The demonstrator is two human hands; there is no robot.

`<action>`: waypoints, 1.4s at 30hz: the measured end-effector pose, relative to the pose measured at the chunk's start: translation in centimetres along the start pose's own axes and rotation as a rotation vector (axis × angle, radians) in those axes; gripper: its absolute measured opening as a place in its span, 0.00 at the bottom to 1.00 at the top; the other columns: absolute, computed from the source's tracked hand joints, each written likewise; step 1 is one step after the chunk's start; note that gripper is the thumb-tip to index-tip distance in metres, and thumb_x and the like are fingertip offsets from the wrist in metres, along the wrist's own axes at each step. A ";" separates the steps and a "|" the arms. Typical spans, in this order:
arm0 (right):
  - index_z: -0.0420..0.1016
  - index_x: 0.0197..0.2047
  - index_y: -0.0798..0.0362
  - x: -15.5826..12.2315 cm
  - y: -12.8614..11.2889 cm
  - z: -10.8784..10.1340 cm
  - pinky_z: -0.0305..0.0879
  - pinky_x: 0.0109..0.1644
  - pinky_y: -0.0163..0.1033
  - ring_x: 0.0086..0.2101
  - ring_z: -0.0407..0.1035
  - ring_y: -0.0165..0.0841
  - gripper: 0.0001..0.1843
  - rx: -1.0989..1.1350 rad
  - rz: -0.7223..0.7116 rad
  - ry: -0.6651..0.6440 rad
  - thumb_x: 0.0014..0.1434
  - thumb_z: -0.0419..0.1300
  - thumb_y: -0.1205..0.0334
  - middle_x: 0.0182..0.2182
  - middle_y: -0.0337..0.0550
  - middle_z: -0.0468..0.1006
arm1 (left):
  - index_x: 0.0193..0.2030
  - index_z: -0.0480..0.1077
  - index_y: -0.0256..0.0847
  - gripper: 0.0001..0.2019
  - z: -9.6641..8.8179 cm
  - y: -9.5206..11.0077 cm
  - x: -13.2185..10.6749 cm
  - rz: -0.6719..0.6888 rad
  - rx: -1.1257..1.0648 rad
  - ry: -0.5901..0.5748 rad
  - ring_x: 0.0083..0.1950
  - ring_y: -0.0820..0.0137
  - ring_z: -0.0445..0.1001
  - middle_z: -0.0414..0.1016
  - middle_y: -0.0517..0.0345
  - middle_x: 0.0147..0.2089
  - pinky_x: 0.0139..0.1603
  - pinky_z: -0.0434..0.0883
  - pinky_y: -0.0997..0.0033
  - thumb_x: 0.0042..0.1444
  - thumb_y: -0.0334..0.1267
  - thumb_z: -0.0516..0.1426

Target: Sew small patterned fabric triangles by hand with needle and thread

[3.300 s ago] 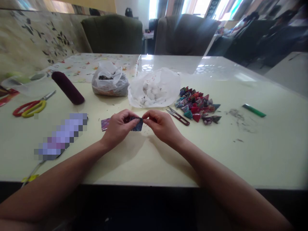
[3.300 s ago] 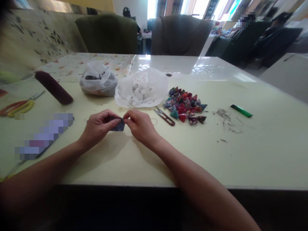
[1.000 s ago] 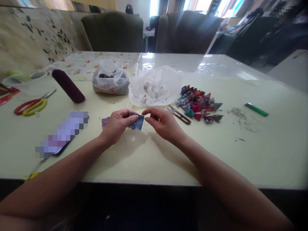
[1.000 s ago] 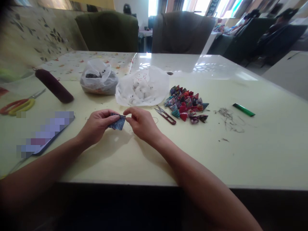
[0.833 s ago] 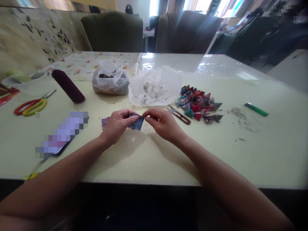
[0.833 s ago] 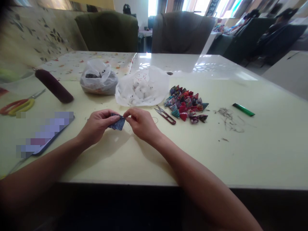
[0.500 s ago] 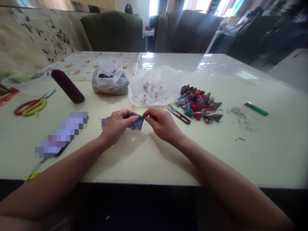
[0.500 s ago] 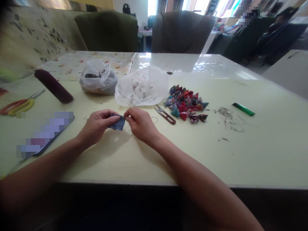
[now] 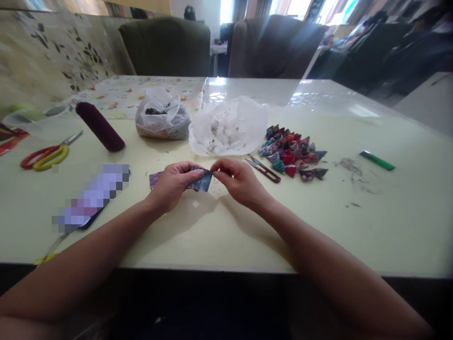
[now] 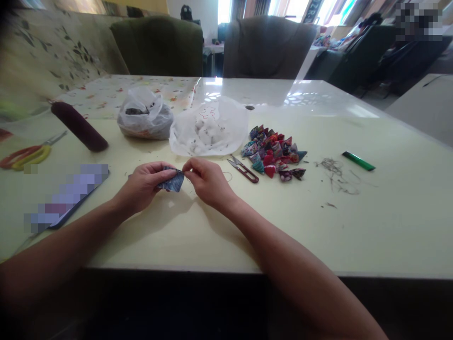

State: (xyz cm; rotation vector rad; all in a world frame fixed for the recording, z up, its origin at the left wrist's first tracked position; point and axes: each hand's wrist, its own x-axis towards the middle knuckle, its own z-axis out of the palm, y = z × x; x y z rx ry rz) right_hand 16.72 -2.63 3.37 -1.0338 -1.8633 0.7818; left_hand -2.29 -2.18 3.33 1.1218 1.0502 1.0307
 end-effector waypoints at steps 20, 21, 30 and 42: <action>0.72 0.30 0.54 0.3 0.9 0.3 0.58 0.36 0.36 0.30 0.61 0.28 0.10 0.350 0.092 -0.083 0.57 0.63 0.57 0.26 0.36 0.70 | 0.32 0.78 0.37 0.09 -0.5 -0.5 0.1 -0.063 -0.053 -0.161 0.26 0.76 0.71 0.76 0.59 0.26 0.29 0.69 0.76 0.48 0.40 0.70; 0.72 0.29 0.54 0.3 0.9 0.3 0.58 0.37 0.36 0.31 0.62 0.28 0.10 0.352 0.093 -0.079 0.56 0.64 0.57 0.26 0.36 0.70 | 0.32 0.78 0.37 0.09 -0.4 -0.6 0.1 -0.056 -0.050 -0.162 0.26 0.76 0.71 0.76 0.59 0.26 0.29 0.69 0.75 0.48 0.40 0.69; 0.71 0.29 0.54 0.4 0.7 -0.5 0.56 0.35 0.36 0.28 0.59 0.27 0.08 0.242 0.096 0.006 0.57 0.61 0.60 0.25 0.35 0.68 | 0.31 0.77 0.38 0.08 -0.1 0.1 -0.1 0.062 -0.113 -0.042 0.25 0.77 0.68 0.75 0.61 0.26 0.26 0.66 0.77 0.48 0.38 0.69; 0.72 0.37 0.53 -0.2 0.5 0.8 0.61 0.39 0.37 0.33 0.66 0.30 0.03 -0.088 -0.179 0.151 0.63 0.58 0.67 0.34 0.41 0.72 | 0.33 0.77 0.37 0.10 0.3 -0.8 -0.2 0.155 0.113 -0.017 0.27 0.75 0.70 0.75 0.60 0.27 0.30 0.69 0.74 0.50 0.41 0.68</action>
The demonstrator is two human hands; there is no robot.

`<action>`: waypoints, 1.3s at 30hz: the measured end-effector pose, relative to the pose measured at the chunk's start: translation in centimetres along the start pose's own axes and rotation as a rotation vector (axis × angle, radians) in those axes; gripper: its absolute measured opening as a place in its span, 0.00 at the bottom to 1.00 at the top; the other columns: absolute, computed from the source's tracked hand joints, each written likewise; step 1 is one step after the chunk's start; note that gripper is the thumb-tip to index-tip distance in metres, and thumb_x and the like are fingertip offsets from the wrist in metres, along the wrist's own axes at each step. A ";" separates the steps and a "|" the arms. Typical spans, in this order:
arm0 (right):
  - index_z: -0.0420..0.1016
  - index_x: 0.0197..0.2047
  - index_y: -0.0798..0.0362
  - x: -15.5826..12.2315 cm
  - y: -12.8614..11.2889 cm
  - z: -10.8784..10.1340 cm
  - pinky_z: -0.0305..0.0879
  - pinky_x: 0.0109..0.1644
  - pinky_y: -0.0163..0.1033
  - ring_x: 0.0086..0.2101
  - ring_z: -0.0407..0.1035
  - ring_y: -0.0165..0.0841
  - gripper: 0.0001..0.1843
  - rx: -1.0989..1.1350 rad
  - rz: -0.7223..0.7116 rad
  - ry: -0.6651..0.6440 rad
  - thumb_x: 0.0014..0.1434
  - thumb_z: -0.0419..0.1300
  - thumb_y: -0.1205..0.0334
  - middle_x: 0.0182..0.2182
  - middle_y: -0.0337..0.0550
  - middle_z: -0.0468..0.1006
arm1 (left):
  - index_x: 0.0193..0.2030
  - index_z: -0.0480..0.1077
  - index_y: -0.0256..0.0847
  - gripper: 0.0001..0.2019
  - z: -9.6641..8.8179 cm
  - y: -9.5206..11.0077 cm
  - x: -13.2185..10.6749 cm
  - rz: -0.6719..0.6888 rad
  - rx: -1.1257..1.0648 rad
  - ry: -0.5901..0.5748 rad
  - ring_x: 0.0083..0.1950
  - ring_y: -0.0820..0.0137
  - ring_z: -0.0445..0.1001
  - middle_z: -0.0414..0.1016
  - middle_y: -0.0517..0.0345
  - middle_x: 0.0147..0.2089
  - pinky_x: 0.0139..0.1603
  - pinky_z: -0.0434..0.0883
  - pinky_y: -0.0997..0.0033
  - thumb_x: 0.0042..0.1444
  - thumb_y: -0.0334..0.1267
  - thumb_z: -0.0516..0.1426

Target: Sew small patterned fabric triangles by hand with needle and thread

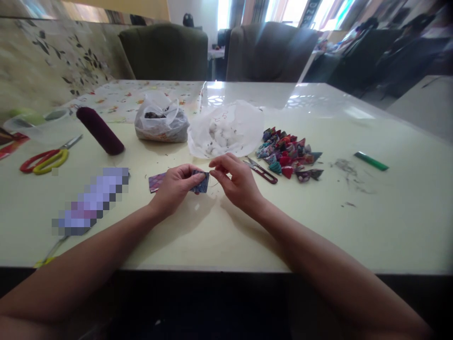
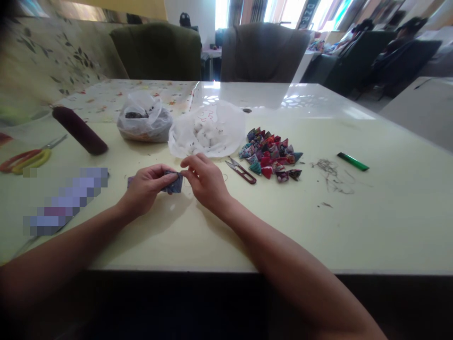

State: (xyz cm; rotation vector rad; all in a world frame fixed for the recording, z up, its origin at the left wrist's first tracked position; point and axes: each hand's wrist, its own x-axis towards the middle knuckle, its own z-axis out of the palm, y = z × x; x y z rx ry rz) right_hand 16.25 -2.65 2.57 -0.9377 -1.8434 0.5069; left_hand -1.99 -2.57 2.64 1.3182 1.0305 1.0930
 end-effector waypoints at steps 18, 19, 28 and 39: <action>0.69 0.36 0.52 -0.7 -2.6 0.6 0.62 0.42 0.41 0.37 0.69 0.34 0.11 -0.004 -0.318 -0.059 0.69 0.50 0.69 0.35 0.44 0.77 | 0.28 0.71 0.38 0.05 0.1 -0.1 -0.3 0.222 0.377 0.083 0.29 0.72 0.69 0.72 0.60 0.27 0.28 0.68 0.73 0.50 0.37 0.62; 0.68 0.36 0.51 -0.6 -2.7 0.2 0.64 0.41 0.40 0.37 0.70 0.33 0.08 0.184 -0.199 -0.070 0.69 0.52 0.67 0.34 0.44 0.77 | 0.30 0.72 0.38 0.08 -0.1 -0.1 -0.1 0.172 0.286 0.094 0.28 0.72 0.70 0.72 0.60 0.27 0.27 0.69 0.73 0.50 0.40 0.63; 0.67 0.37 0.52 1.0 -2.0 -5.4 0.62 0.26 0.32 0.20 0.64 0.25 0.08 1.091 0.183 -0.565 0.66 0.61 0.59 0.22 0.33 0.71 | 0.37 0.75 0.36 0.18 -1.5 0.3 1.1 0.029 -0.125 0.338 0.31 0.70 0.75 0.77 0.57 0.32 0.28 0.78 0.71 0.44 0.46 0.70; 0.65 0.35 0.51 0.9 -0.8 -1.6 0.41 0.19 0.29 0.17 0.46 0.21 0.11 0.663 0.553 -0.206 0.61 0.62 0.55 0.16 0.25 0.56 | 0.33 0.76 0.36 0.10 -0.7 0.2 0.4 0.194 -0.076 0.200 0.30 0.73 0.74 0.78 0.56 0.36 0.27 0.76 0.74 0.50 0.41 0.68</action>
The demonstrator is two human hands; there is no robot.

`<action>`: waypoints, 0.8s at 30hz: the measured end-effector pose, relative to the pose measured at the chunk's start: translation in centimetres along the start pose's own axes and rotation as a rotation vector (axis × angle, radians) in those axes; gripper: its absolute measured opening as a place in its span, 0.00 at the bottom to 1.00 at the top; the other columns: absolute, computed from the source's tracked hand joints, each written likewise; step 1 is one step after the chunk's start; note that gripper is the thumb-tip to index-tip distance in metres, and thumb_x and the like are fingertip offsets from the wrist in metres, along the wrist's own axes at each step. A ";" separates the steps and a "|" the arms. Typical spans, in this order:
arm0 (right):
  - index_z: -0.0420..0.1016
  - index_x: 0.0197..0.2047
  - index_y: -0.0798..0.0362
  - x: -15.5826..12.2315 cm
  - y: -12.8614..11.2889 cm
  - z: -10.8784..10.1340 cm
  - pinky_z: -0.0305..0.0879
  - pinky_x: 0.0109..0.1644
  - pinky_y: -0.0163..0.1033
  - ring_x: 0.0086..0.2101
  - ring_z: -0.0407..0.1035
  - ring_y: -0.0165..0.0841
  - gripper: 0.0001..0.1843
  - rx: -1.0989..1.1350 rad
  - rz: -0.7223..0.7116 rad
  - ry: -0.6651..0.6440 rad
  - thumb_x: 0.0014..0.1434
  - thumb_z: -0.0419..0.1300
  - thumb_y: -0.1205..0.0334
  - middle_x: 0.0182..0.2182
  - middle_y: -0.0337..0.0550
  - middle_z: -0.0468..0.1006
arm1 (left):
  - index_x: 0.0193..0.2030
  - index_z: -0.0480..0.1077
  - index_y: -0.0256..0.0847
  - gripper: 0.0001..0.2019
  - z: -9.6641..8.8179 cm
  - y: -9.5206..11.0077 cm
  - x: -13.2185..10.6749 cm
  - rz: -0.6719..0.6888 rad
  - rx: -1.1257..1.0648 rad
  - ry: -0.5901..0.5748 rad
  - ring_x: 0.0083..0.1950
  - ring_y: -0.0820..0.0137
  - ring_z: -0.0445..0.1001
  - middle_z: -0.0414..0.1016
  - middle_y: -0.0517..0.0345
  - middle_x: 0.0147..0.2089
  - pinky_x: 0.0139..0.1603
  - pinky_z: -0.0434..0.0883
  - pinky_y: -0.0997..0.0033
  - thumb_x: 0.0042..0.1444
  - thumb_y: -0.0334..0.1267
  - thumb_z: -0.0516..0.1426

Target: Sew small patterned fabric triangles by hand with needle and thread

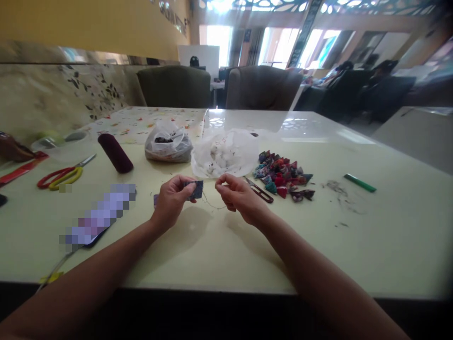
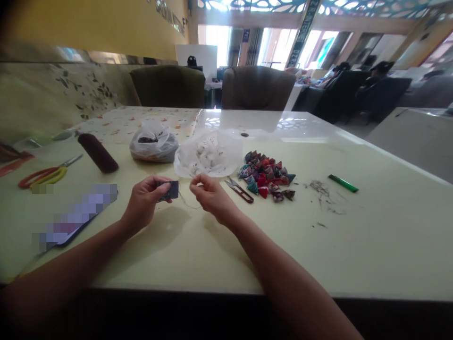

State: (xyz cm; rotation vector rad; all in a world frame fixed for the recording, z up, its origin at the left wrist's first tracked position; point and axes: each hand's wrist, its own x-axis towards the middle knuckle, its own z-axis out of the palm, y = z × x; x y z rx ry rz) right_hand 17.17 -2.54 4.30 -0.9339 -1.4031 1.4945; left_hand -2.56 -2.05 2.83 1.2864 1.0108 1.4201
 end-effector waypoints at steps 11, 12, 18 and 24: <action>0.66 0.30 0.53 0.1 0.4 0.8 0.43 0.20 0.31 0.18 0.48 0.21 0.19 -0.016 -0.011 0.037 0.54 0.67 0.48 0.17 0.27 0.59 | 0.31 0.75 0.39 0.07 0.4 0.7 -1.0 -0.049 -0.016 -0.200 0.32 0.72 0.75 0.81 0.51 0.44 0.27 0.75 0.73 0.52 0.39 0.66; 0.66 0.29 0.53 0.1 0.4 0.8 0.43 0.20 0.31 0.18 0.48 0.21 0.20 -0.015 -0.011 0.037 0.54 0.68 0.47 0.17 0.27 0.59 | 0.31 0.74 0.39 0.07 0.4 0.7 -1.0 -0.063 -0.025 -0.207 0.32 0.71 0.76 0.81 0.50 0.45 0.27 0.75 0.72 0.51 0.39 0.66; 0.67 0.30 0.53 0.1 0.8 0.8 0.44 0.22 0.32 0.19 0.49 0.21 0.19 -0.020 -0.021 0.043 0.55 0.67 0.47 0.18 0.28 0.60 | 0.31 0.73 0.39 0.08 0.4 0.6 -1.0 -0.105 -0.077 -0.250 0.33 0.70 0.77 0.82 0.49 0.49 0.29 0.76 0.70 0.51 0.39 0.67; 0.67 0.29 0.53 0.3 1.3 0.6 0.51 0.29 0.33 0.26 0.57 0.25 0.17 -0.212 -0.159 0.122 0.56 0.67 0.51 0.23 0.33 0.66 | 0.30 0.74 0.38 0.08 0.4 0.6 -1.1 -0.125 -0.105 -0.289 0.34 0.70 0.77 0.81 0.48 0.50 0.34 0.77 0.67 0.52 0.38 0.67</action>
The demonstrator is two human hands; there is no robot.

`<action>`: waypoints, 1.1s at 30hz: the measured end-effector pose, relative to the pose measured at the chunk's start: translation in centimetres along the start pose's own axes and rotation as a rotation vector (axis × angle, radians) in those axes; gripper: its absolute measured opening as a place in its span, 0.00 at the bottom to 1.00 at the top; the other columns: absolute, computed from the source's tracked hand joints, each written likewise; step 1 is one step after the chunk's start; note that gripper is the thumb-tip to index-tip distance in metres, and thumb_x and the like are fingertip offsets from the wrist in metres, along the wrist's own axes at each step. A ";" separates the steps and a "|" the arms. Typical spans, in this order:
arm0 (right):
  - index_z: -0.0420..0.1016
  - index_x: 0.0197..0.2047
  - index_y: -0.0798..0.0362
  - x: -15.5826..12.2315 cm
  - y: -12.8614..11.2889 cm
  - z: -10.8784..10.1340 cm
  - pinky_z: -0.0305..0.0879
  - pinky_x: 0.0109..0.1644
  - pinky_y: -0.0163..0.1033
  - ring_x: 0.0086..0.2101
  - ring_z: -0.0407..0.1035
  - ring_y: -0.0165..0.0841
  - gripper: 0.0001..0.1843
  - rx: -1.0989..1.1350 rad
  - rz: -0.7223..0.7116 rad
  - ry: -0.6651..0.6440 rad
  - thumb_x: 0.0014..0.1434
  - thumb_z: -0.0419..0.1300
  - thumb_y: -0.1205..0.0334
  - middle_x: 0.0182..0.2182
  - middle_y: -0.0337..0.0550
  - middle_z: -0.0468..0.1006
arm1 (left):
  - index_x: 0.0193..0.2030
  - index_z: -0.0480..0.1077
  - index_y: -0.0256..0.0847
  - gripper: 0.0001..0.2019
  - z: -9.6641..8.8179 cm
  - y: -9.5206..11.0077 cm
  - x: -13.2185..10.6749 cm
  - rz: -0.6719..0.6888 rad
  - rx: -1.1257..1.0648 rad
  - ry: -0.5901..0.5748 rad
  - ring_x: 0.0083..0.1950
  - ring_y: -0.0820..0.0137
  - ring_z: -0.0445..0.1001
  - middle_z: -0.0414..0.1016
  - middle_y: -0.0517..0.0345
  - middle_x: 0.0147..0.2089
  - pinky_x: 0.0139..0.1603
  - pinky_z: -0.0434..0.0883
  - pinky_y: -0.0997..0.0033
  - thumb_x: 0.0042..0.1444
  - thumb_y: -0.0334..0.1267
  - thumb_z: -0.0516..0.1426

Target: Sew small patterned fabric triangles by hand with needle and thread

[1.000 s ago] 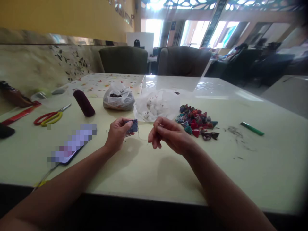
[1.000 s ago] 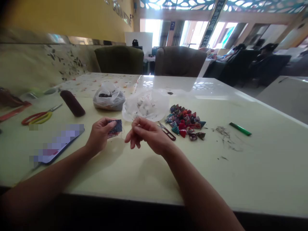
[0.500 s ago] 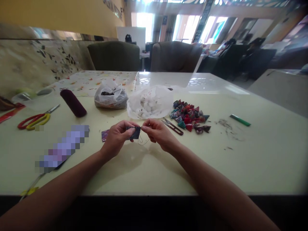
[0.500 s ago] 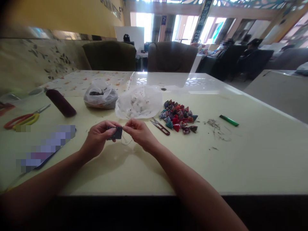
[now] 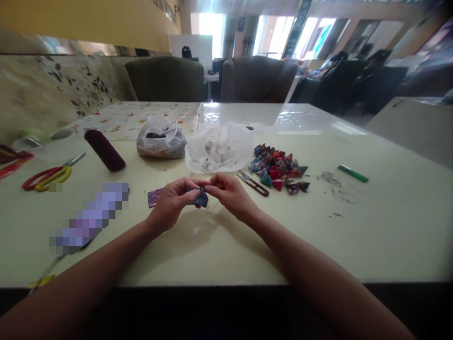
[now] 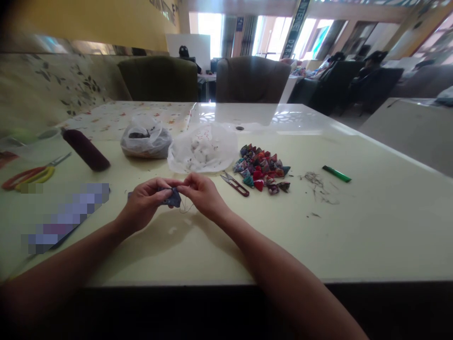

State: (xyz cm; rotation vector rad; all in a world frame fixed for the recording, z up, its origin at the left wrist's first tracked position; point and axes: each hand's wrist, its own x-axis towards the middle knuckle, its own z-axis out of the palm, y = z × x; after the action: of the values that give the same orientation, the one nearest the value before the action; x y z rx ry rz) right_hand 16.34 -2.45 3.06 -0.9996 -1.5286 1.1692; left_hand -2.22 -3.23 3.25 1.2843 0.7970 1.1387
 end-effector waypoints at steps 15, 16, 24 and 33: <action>0.71 0.34 0.53 -0.5 -1.0 0.1 0.42 0.20 0.31 0.19 0.46 0.22 0.15 0.192 0.262 -0.190 0.61 0.61 0.49 0.18 0.27 0.54 | 0.31 0.75 0.39 0.06 -0.2 0.1 0.3 0.133 0.072 0.115 0.37 0.69 0.76 0.78 0.53 0.40 0.39 0.77 0.67 0.51 0.37 0.67; 0.71 0.33 0.53 -0.5 -1.1 0.1 0.41 0.20 0.31 0.19 0.45 0.22 0.16 0.184 0.274 -0.197 0.61 0.61 0.49 0.18 0.27 0.53 | 0.31 0.75 0.39 0.06 -0.2 0.1 0.3 0.156 0.102 0.142 0.37 0.69 0.76 0.79 0.53 0.40 0.40 0.77 0.67 0.51 0.37 0.66; 0.72 0.37 0.54 0.0 -1.6 -1.8 0.52 0.23 0.32 0.18 0.48 0.21 0.17 0.494 0.120 -0.129 0.58 0.66 0.49 0.18 0.26 0.52 | 0.30 0.72 0.38 0.08 -0.9 0.8 1.1 0.197 0.266 0.379 0.29 0.74 0.74 0.79 0.53 0.40 0.28 0.75 0.73 0.50 0.39 0.65; 0.67 0.38 0.46 0.3 -4.3 -5.7 0.45 0.22 0.36 0.18 0.43 0.25 0.15 0.402 -0.154 0.073 0.61 0.64 0.46 0.19 0.27 0.47 | 0.31 0.73 0.37 0.10 -3.2 -0.4 2.7 0.194 0.289 0.476 0.26 0.74 0.75 0.78 0.54 0.42 0.27 0.76 0.70 0.48 0.41 0.65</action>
State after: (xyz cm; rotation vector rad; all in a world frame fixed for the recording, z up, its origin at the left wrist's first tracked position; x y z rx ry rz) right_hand 21.51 -1.87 7.88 -0.6364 -1.2243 1.2519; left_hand -4.32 0.30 2.71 1.3655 1.2432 1.5599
